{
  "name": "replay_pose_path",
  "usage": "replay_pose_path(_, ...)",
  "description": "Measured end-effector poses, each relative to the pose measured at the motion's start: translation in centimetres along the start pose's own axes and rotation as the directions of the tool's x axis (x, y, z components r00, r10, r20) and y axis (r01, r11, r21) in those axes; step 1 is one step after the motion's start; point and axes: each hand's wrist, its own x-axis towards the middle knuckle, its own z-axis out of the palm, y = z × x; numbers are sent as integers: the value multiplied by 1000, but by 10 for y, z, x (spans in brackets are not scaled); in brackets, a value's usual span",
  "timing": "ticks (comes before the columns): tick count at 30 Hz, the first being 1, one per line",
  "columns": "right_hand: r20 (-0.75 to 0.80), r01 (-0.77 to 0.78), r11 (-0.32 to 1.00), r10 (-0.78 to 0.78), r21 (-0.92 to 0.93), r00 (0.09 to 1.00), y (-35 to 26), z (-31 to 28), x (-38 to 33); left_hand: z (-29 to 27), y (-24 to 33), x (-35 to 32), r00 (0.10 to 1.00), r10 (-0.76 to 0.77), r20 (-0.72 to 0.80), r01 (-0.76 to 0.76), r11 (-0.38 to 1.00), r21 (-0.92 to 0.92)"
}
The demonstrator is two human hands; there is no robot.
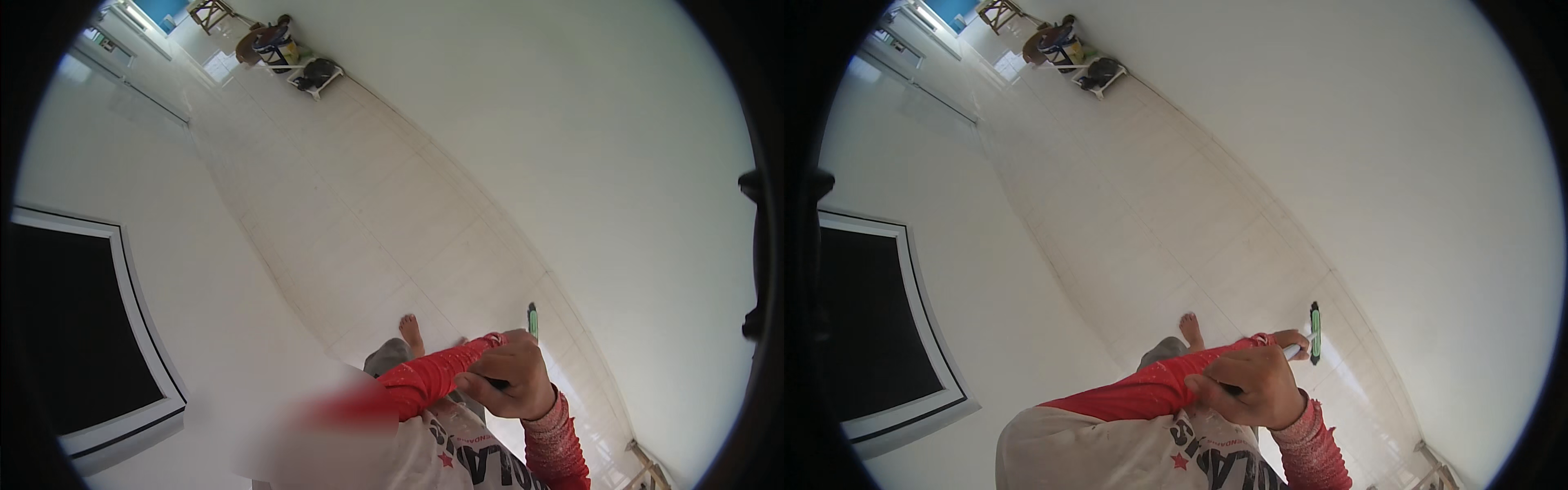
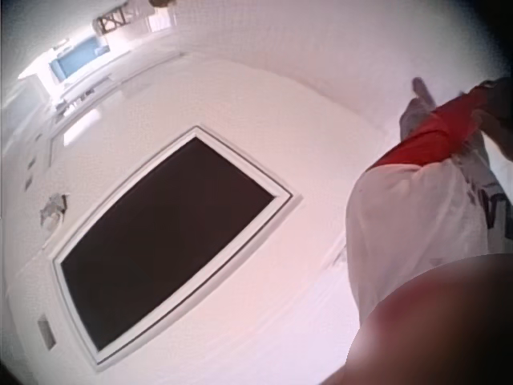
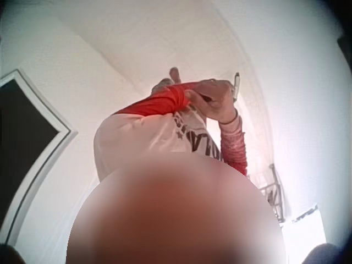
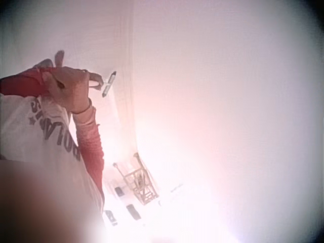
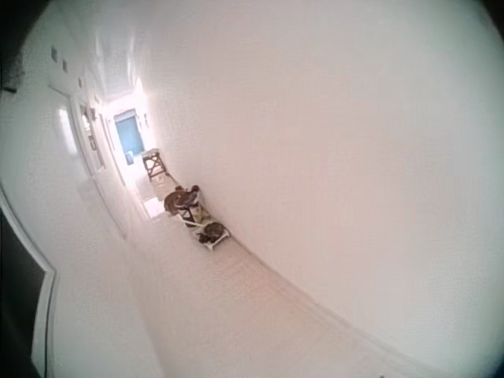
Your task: The person sweeps a tiled floor with a long-handled broom, moving from a stair landing into a hallway and around a wooden scaffold. The person continues sweeping along the walls and under the scaffold, gathering visible dust and debris.
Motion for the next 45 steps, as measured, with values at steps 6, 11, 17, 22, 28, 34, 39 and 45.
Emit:
replay_pose_path(6,-470,81,996,-94,-48,878,24,1,-63,-25,-20,-17,996,-10,84,-8,976,219)
replay_pose_path(11,-704,304,931,-77,203,706,29,-8,-90,-95,-18,-76,980,-185,-68,197,912,359)
replay_pose_path(17,-467,-186,677,655,712,594,138,45,-85,-213,-65,-146,653,-713,-256,670,386,634)
replay_pose_path(22,-728,155,727,600,669,332,147,-23,-171,-164,-44,-76,815,-576,-62,465,587,662)
replay_pose_path(28,-849,117,980,78,162,523,19,-215,-253,27,76,141,982,-122,141,73,947,312)
replay_pose_path(34,-838,-116,993,32,-38,545,89,-264,-221,130,69,309,954,-4,299,-15,998,60)
replay_pose_path(39,-894,-141,988,9,-61,447,160,-271,-202,116,23,333,931,-95,353,45,988,149)
replay_pose_path(45,-814,118,991,-23,56,580,151,-269,-202,4,1,250,996,-94,-1,89,944,319)
